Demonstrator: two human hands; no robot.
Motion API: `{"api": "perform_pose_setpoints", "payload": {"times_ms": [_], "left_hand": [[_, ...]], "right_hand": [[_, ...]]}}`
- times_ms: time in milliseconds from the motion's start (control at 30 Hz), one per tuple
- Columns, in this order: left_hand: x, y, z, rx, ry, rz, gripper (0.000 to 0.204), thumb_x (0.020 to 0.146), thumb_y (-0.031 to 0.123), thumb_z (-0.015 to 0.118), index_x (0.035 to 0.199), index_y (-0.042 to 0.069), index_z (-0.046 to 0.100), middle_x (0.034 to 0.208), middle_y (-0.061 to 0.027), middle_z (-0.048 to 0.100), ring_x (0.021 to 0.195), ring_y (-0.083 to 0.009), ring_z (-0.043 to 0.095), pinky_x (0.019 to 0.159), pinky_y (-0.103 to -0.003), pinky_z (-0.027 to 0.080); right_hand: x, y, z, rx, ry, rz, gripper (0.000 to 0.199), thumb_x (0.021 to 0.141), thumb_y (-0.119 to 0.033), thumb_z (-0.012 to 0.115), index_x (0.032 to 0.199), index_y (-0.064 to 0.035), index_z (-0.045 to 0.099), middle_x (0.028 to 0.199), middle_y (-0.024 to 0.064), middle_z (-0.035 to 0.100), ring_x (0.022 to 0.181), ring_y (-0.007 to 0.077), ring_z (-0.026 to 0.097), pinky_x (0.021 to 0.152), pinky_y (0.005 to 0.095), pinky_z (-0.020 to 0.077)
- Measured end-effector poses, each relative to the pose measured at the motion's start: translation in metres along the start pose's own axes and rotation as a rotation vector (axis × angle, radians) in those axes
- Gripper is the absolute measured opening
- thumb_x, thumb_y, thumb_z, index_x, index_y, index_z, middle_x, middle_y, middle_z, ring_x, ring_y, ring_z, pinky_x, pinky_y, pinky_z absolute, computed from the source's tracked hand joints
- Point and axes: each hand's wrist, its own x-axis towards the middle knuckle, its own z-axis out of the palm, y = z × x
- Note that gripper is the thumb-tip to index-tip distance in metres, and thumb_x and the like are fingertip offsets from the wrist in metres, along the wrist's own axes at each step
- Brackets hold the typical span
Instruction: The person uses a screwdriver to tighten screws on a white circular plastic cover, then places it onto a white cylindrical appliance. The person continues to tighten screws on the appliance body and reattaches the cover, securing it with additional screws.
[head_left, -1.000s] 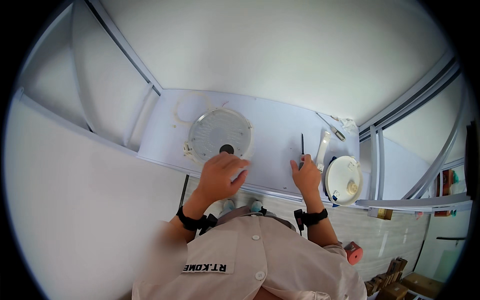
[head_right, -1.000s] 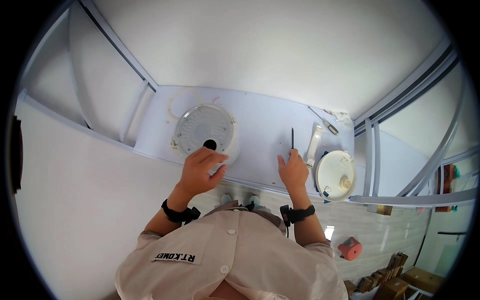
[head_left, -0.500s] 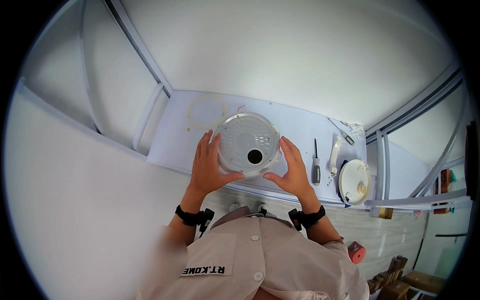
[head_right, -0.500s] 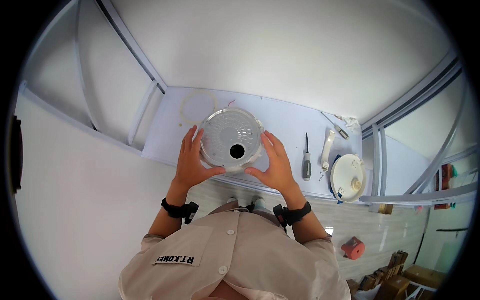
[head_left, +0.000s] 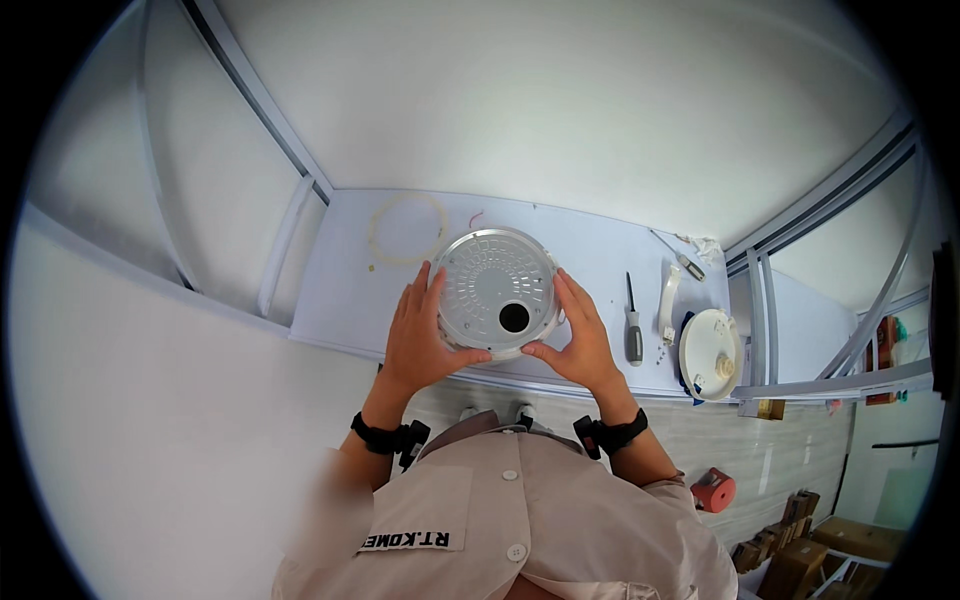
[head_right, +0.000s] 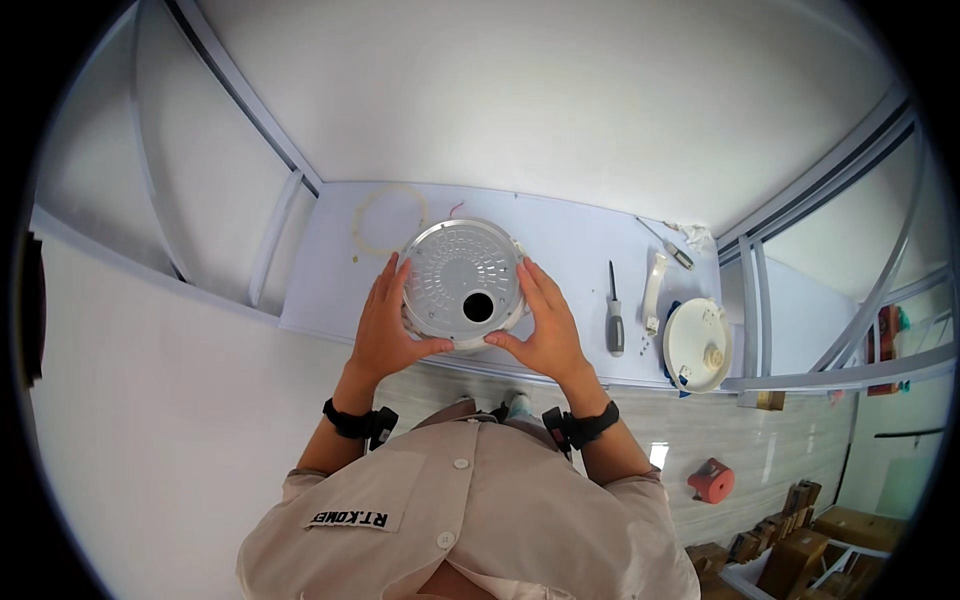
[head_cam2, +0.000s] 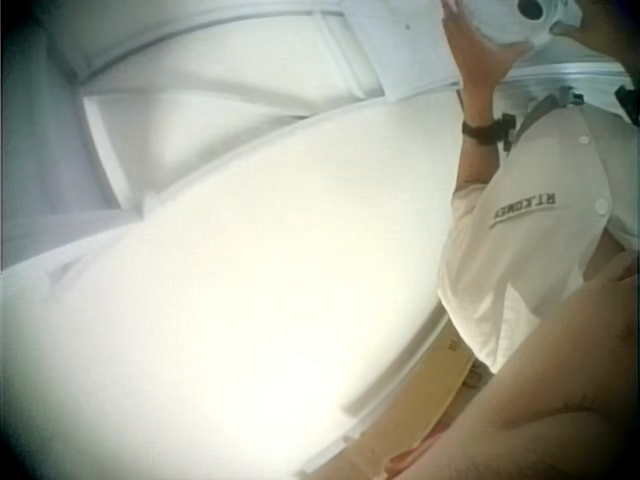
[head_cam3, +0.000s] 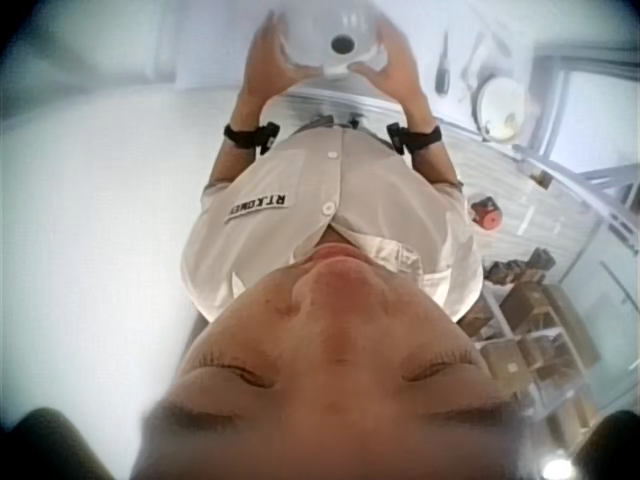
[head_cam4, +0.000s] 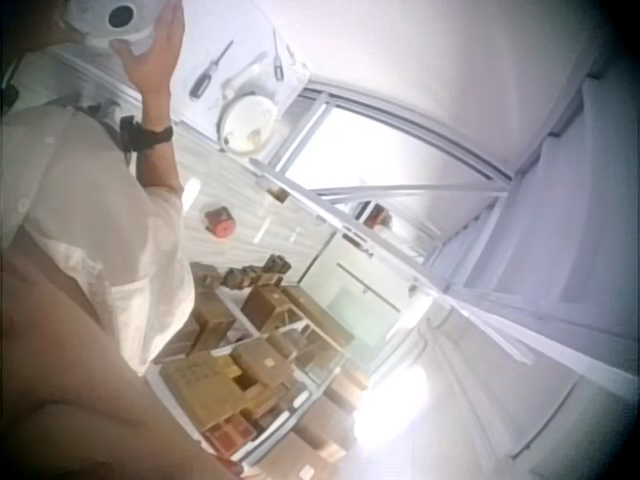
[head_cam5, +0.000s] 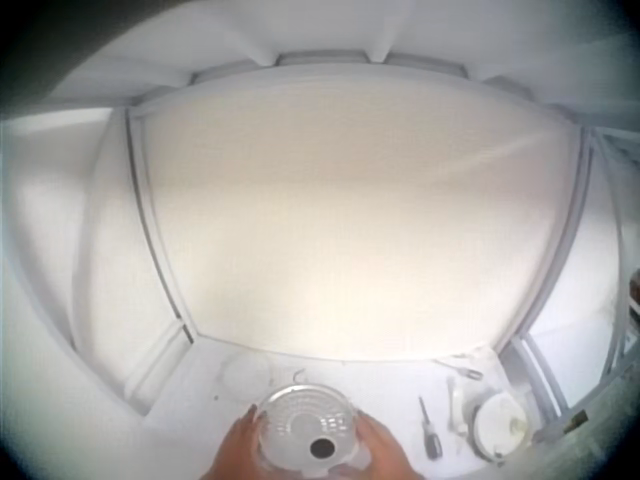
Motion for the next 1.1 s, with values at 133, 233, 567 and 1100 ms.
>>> {"api": "perform_pose_setpoints", "payload": {"times_ms": [133,233,567,1100], "left_hand": [[0.001,0.003,-0.003,-0.008,0.010,0.017,0.138,0.060,0.065,0.097,0.162,-0.003,0.036,0.164,-0.0385,0.035,0.138,-0.0525,0.051,0.115,-0.058,0.043],[0.003,0.006,-0.005,-0.040,0.005,0.008,0.138,0.059,0.059,0.100,0.164,0.001,0.034,0.166,-0.0375,0.034,0.145,-0.0533,0.046,0.118,-0.058,0.041],[0.023,0.040,0.004,-0.060,-0.023,0.069,0.127,0.065,0.060,0.098,0.161,-0.002,0.040,0.164,-0.0411,0.033,0.153,-0.0542,0.038,0.124,-0.064,0.032],[0.060,0.142,0.081,-0.184,-0.185,0.191,0.112,0.067,0.050,0.101,0.155,0.001,0.050,0.168,-0.0374,0.029,0.148,-0.0486,0.048,0.116,-0.051,0.046]], "right_hand": [[0.001,-0.002,0.000,0.010,0.019,-0.018,0.113,0.070,-0.035,0.101,0.162,-0.0036,0.044,0.165,0.0256,0.044,0.149,0.0429,0.049,0.119,0.0479,0.0481],[0.002,-0.003,-0.003,0.021,0.033,-0.029,0.112,0.071,-0.033,0.101,0.163,-0.0044,0.044,0.166,0.0251,0.043,0.149,0.0425,0.049,0.118,0.0477,0.0489],[-0.010,0.005,-0.040,0.022,0.093,-0.020,0.100,0.071,-0.034,0.101,0.156,-0.0100,0.055,0.165,0.0242,0.044,0.148,0.0428,0.050,0.114,0.0485,0.0507],[-0.086,0.034,-0.151,-0.065,0.186,0.146,0.075,0.072,-0.033,0.100,0.138,-0.0122,0.071,0.165,0.0242,0.042,0.144,0.0426,0.053,0.109,0.0496,0.0515]]}}
